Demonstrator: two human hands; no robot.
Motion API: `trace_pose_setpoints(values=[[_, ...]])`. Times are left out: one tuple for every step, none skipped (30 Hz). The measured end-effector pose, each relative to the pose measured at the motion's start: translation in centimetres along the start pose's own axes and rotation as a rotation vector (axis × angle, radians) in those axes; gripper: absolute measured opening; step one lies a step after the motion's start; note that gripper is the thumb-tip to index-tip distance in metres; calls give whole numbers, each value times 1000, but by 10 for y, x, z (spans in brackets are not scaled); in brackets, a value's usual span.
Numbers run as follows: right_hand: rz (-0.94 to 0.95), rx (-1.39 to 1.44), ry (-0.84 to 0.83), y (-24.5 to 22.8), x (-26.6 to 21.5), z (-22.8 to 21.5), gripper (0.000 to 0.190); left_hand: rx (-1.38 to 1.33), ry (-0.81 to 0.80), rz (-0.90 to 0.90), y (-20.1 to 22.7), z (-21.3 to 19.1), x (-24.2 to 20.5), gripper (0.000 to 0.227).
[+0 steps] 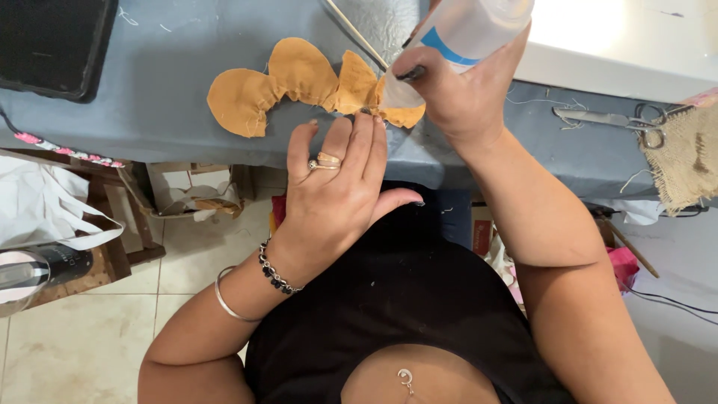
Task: Assembling decorative fabric flowers by sewing petals, applying glue, and trimming excess material.
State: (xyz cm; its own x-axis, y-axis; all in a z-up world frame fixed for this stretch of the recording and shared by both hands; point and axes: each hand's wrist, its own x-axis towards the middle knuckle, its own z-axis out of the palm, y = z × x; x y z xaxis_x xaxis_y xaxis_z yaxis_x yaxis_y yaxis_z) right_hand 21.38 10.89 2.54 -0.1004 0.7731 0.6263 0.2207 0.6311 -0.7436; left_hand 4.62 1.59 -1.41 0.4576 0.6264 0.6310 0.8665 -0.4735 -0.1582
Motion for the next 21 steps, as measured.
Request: trace_pose_setpoints(values=[[3, 1, 0, -2, -1, 0, 22, -1, -3, 1, 1, 0, 0, 101], [39, -16, -31, -4, -3, 1, 22, -6, -7, -6, 2, -1, -1, 102], [72, -34, -59, -6, -3, 1, 23, -10, -8, -11, 2, 0, 0, 103], [71, -35, -56, -7, -3, -1, 23, -11, -7, -7, 2, 1, -1, 103], [104, -71, -39, -9, -3, -3, 29, -23, 2, -10, 3, 2, -1, 101], [137, -106, -23, -10, -3, -5, 36, -36, 11, -13, 3, 3, -2, 100], [135, -107, -21, -8, -3, -8, 36, -35, 13, -12, 3, 3, -2, 100], [104, -111, -2, -5, -4, -11, 34, -35, 4, -8, 3, 2, -2, 98], [74, -115, 19, -3, -4, -14, 32, -36, -7, -4, 3, 1, -2, 97], [74, -115, 20, -8, -3, -11, 32, -36, -6, -3, 4, 4, -4, 97], [87, -96, -25, -13, -3, -10, 21, -52, 5, -7, 5, 6, -5, 96], [100, -77, -71, -17, -2, -8, 18, -68, 16, -12, 7, 8, -6, 95], [99, -78, -68, -14, -4, -9, 18, -69, 17, -9, 7, 6, -6, 95], [83, -114, -61, -12, -5, -9, 27, -44, 4, -8, 7, 4, -5, 97], [61, -150, -58, -9, -5, -8, 43, -16, -6, -11, 5, 3, -4, 98], [55, -152, -57, -1, -10, -13, 43, -14, 0, -11, 5, 3, -3, 98], [85, -197, 27, 8, -16, -17, 59, -11, 3, -14, 6, 3, -3, 98], [115, -242, 112, 17, -22, -20, 86, -7, 6, -16, 6, 3, -4, 99], [121, -244, 112, 11, -19, -22, 86, -12, 2, -15, 6, 2, -4, 99], [89, -219, 55, 5, -16, -24, 65, 6, -5, -18, 6, 1, -4, 99], [50, -193, 0, 0, -10, -26, 43, 29, -6, -20, 5, 1, -3, 100]])
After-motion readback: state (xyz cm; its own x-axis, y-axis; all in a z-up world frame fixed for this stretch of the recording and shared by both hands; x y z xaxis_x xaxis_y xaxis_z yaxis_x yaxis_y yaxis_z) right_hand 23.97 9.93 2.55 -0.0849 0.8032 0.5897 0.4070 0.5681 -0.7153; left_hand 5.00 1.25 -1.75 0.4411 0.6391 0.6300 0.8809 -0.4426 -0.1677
